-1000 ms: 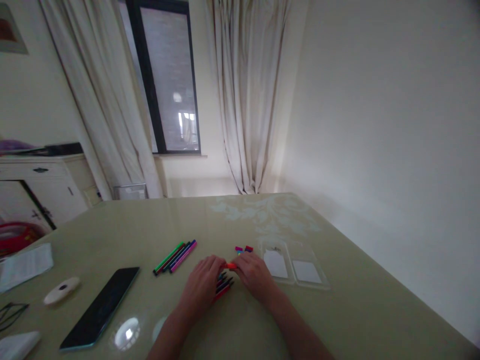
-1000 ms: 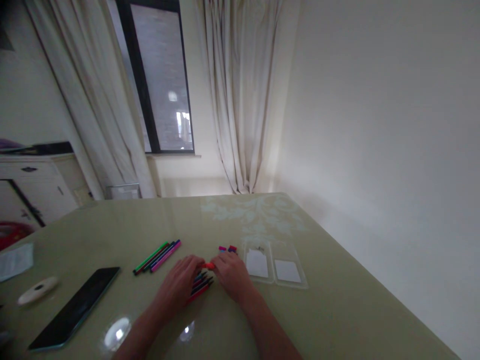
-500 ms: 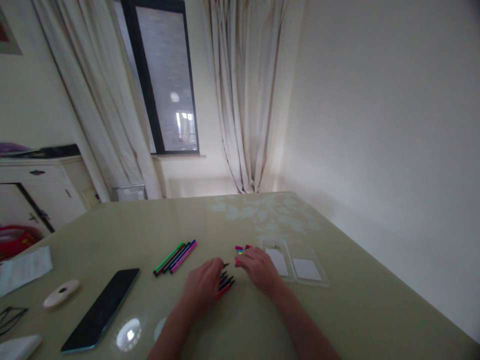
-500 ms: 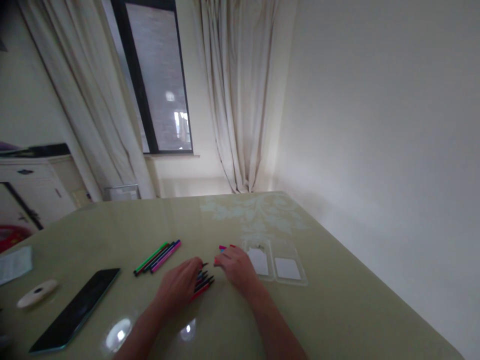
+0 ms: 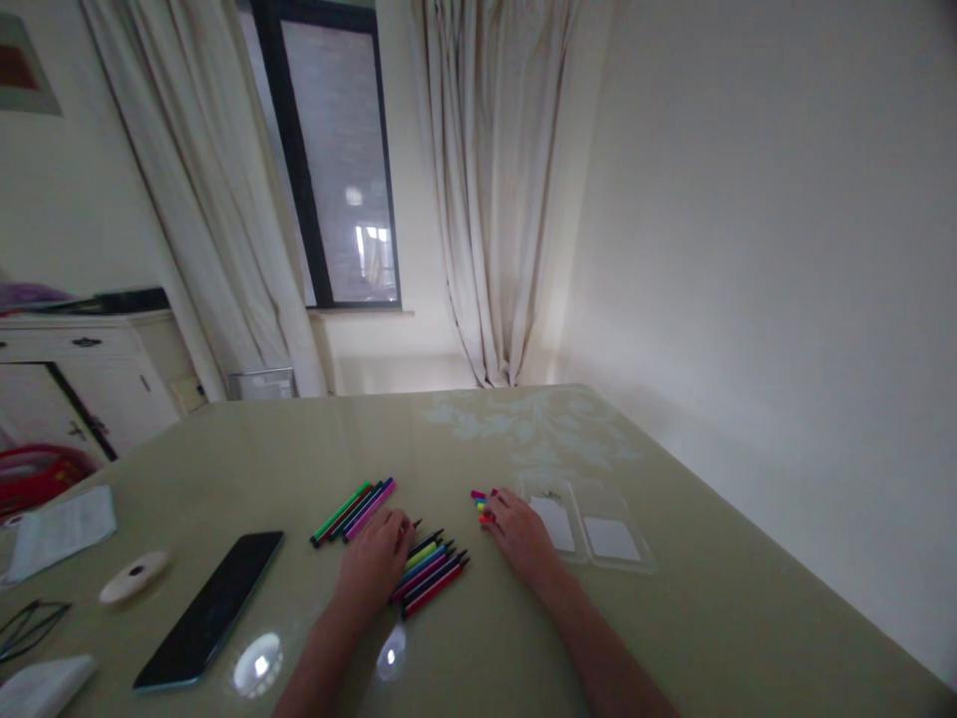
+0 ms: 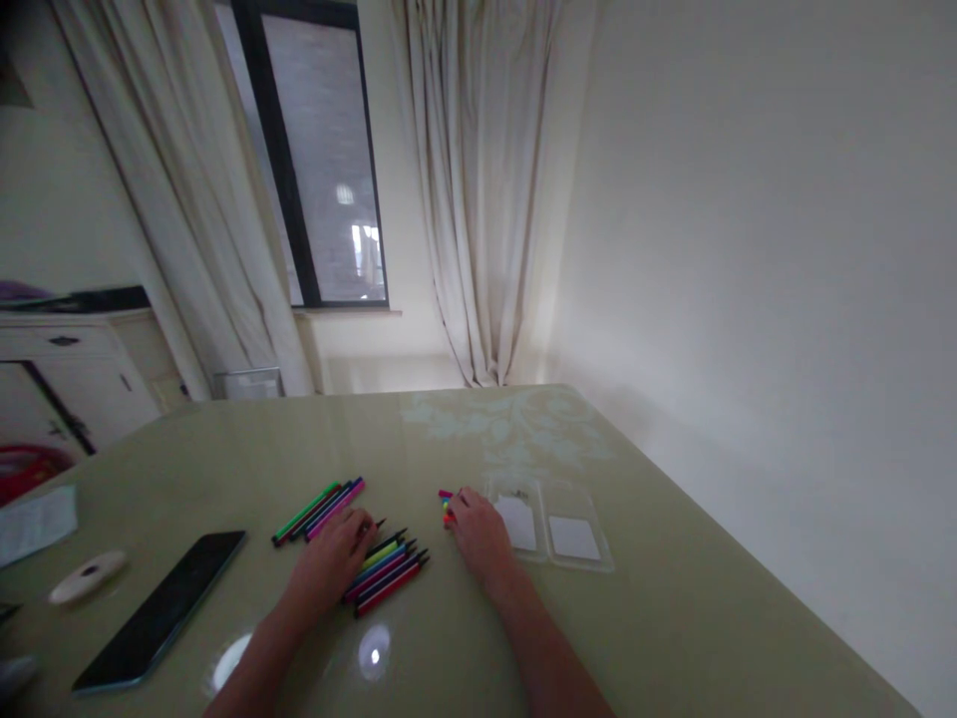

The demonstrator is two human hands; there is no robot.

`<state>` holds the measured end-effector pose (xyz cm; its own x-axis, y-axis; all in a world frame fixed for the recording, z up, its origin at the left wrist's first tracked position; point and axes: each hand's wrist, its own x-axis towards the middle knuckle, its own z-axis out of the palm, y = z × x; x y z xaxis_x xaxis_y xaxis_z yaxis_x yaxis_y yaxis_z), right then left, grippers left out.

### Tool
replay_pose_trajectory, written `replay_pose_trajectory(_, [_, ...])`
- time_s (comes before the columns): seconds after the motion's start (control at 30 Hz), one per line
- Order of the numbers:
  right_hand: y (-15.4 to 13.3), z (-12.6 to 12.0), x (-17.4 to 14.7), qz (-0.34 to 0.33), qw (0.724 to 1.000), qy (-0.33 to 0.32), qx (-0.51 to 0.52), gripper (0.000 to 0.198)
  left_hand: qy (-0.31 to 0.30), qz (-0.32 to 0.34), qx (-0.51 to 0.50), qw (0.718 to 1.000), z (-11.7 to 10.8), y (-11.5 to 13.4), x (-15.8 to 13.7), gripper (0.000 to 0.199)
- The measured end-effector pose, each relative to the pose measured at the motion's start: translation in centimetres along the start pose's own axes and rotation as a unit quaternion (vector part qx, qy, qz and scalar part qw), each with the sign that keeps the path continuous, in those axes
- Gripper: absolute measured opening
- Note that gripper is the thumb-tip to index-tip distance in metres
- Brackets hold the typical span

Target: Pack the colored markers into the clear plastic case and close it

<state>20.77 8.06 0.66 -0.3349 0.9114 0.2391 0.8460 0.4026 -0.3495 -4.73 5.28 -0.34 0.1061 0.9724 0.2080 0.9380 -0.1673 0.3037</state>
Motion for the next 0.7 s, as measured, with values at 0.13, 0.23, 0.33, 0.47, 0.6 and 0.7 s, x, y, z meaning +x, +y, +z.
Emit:
replay_pose_trajectory(0.13, [-0.1,-0.1,0.0,0.013,1.0,-0.016,-0.017,0.023,0.006,0.0,0.0,1.0,0.0,-0.3,0.3,0.025])
replay_pose_trajectory(0.23, [-0.2,0.0,0.1,0.019,0.999,-0.005,-0.039,0.023,0.067,-0.034,0.035,0.997,-0.1,-1.3,0.4,0.027])
replay_pose_trajectory(0.33, [-0.4,0.2,0.3,0.026,0.998,0.001,-0.057,0.023,0.106,-0.103,0.094,0.984,-0.4,-2.6,0.4,0.034])
replay_pose_trajectory(0.47, [-0.5,0.5,0.6,0.032,0.996,0.0,-0.078,0.023,0.083,-0.165,0.122,0.975,-0.9,-3.4,0.2,0.036])
replay_pose_trajectory(0.6, [-0.6,0.9,1.0,0.036,0.995,-0.004,-0.096,0.024,0.065,-0.166,0.126,0.976,-1.2,-3.0,0.3,0.032])
replay_pose_trajectory(0.7, [-0.7,1.0,1.1,0.045,0.993,-0.005,-0.11,0.025,0.062,-0.157,0.134,0.976,-1.3,-2.8,0.3,0.026])
